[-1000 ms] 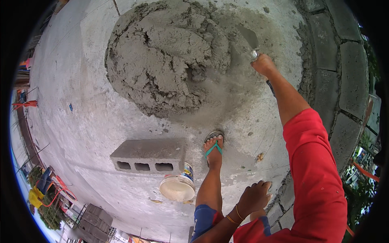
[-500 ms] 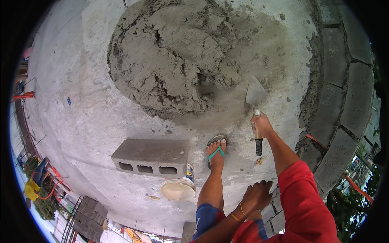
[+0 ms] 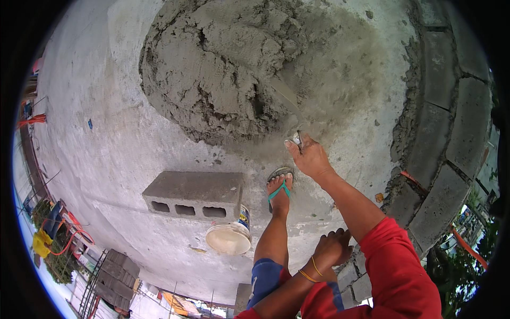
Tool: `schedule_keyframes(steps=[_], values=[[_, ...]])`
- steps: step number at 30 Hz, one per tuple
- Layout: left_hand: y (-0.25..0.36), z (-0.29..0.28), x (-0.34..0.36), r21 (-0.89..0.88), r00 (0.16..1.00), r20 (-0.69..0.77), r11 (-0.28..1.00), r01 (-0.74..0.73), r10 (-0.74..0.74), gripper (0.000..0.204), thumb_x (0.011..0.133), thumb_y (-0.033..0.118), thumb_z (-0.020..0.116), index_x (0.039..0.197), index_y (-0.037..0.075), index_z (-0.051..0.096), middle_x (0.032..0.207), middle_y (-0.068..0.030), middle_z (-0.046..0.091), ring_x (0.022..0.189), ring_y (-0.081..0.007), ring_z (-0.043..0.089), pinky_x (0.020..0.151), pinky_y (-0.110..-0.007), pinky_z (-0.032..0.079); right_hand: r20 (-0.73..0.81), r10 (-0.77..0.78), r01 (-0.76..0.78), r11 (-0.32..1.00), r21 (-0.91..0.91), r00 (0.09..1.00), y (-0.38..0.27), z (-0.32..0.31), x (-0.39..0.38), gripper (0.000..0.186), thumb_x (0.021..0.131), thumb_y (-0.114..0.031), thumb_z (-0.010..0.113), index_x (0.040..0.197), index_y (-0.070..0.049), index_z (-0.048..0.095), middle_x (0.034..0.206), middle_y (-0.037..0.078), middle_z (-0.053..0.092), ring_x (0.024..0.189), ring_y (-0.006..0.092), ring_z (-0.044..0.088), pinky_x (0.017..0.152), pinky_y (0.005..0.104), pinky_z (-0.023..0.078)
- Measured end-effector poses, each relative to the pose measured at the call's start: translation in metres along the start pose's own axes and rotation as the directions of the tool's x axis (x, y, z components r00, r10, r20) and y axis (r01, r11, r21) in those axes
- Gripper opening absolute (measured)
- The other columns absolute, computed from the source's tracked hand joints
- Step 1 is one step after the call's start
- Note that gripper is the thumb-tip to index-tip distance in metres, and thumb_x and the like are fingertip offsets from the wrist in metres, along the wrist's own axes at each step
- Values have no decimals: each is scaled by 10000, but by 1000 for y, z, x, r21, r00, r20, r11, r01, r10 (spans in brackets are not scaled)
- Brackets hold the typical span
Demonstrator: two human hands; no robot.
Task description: The person scoops wet cement with a trowel and applies it to the top of a partially built concrete block wall. They repeatedly smooth the mortar along the joints and edges of the blocks. The person also briefly climbs a metal ladder at the end of the clip.
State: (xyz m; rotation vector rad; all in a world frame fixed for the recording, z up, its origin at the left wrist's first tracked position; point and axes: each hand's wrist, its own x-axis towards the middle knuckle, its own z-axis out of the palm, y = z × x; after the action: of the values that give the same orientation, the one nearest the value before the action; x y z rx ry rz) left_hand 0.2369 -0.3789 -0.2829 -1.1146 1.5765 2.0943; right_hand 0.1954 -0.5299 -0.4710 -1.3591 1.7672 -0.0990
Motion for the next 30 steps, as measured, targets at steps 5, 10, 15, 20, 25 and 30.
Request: schedule_keyframes(steps=[5,10,15,20,25,30], values=[[-7,5,-3,94,1000,-1,995,-23,23,430,904,300,651,1256,56,611,1248,-197,622,1114,-398,633,904,-510,521,389,294,-450,793,411,873,-20,12,41,687,986,-630,547,1129,33,655,938,178,683,802,269,709,699,397,565],[-6,4,-1,86,998,61,996,8,-13,419,875,279,647,1225,51,637,1224,-178,629,1101,-391,636,898,-511,516,238,434,-484,645,591,869,41,11,-35,493,986,-513,636,1040,-23,629,675,32,586,562,167,589,541,350,505],[-9,3,-8,53,999,30,998,-29,28,431,866,359,662,1171,54,659,1125,-162,644,1039,-361,630,848,-498,511,332,567,-651,574,497,754,74,22,-6,303,1020,-377,625,958,-86,566,646,-9,491,513,134,503,456,316,433],[-17,-3,-14,114,989,-82,987,-117,126,346,857,318,659,1055,35,687,1084,-172,635,976,-339,657,799,-525,521,529,149,-526,498,689,835,22,70,106,244,895,-247,746,1004,-71,617,657,12,540,507,156,529,469,351,448],[-11,7,-5,207,999,52,978,-15,4,462,881,428,652,1148,51,648,1160,-165,629,1043,-354,630,841,-489,515,367,121,-350,663,662,922,9,26,67,155,809,-120,713,884,-18,623,645,75,598,502,194,563,489,413,484],[-17,33,-5,296,995,47,953,68,-85,537,892,344,671,1347,87,542,1249,-195,621,1121,-404,634,909,-567,498,122,-355,241,813,529,927,13,0,11,240,763,-191,698,854,17,619,677,148,626,632,253,634,613,432,537]])
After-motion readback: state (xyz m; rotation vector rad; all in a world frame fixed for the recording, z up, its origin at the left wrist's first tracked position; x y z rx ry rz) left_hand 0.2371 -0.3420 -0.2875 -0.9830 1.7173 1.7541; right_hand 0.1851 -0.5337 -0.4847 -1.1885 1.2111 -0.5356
